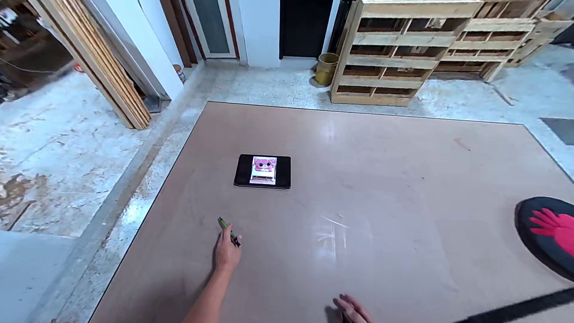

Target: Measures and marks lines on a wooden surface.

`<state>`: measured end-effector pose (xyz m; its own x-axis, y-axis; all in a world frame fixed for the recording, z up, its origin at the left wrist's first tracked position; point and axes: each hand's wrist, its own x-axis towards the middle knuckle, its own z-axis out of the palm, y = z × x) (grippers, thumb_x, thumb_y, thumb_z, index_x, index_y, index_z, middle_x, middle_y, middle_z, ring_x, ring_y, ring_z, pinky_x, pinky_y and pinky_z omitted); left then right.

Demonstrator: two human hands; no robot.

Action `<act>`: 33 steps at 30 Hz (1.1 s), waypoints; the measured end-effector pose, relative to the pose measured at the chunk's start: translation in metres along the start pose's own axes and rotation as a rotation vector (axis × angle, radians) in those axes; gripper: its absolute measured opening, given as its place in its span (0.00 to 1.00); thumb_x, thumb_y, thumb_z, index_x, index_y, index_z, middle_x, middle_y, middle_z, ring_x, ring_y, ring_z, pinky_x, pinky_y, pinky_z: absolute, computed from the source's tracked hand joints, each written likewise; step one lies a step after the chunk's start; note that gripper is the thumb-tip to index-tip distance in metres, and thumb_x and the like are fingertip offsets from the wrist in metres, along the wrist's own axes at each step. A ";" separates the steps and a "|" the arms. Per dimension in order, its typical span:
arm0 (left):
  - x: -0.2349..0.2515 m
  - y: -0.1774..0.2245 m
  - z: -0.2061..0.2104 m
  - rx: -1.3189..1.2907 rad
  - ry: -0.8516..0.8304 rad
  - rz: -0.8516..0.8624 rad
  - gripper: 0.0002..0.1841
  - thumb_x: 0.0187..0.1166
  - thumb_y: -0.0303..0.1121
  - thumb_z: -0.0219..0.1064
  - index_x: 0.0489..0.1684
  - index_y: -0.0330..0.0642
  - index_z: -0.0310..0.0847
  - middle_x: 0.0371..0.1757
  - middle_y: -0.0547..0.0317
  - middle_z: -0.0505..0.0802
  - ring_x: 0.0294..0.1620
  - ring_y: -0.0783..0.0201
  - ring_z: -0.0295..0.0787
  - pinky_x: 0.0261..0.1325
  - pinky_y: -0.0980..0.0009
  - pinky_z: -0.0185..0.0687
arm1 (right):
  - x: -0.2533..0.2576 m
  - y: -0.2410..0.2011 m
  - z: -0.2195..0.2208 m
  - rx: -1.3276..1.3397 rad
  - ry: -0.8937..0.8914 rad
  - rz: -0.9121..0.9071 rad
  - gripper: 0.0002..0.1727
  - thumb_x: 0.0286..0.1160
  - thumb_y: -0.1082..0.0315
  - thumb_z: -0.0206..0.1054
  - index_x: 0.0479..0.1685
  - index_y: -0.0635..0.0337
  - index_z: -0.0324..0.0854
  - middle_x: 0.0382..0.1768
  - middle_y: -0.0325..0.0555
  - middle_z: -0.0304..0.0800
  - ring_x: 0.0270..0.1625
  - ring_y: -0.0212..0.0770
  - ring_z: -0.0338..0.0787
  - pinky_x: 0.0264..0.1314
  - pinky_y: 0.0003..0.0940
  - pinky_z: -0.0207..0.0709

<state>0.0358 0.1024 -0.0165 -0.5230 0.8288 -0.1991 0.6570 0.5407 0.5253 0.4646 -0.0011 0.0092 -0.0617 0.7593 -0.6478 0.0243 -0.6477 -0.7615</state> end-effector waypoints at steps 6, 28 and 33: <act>0.121 0.032 -0.003 -0.075 -0.029 0.025 0.37 0.81 0.37 0.71 0.92 0.51 0.59 0.79 0.43 0.81 0.64 0.44 0.90 0.67 0.43 0.85 | 0.131 -0.105 0.105 -0.133 0.013 -0.097 0.42 0.77 0.55 0.65 0.92 0.55 0.56 0.81 0.46 0.77 0.64 0.44 0.90 0.55 0.43 0.88; 0.089 0.024 -0.002 -0.105 -0.104 0.080 0.36 0.76 0.36 0.75 0.88 0.53 0.66 0.65 0.41 0.90 0.53 0.45 0.93 0.59 0.42 0.88 | 0.209 -0.156 0.145 -0.309 -0.137 -0.133 0.49 0.73 0.51 0.70 0.97 0.46 0.49 0.90 0.42 0.66 0.82 0.40 0.77 0.78 0.48 0.79; -0.025 -0.032 0.002 -0.175 -0.166 0.288 0.36 0.74 0.32 0.73 0.86 0.40 0.67 0.74 0.35 0.84 0.51 0.44 0.93 0.55 0.43 0.89 | 0.101 -0.087 0.087 -0.268 -0.219 -0.032 0.45 0.76 0.52 0.69 0.95 0.48 0.54 0.89 0.39 0.67 0.87 0.36 0.71 0.85 0.45 0.72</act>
<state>0.0291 0.0647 -0.0298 -0.2259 0.9630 -0.1469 0.6538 0.2616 0.7100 0.3692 0.1267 0.0124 -0.2784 0.7287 -0.6257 0.2780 -0.5624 -0.7787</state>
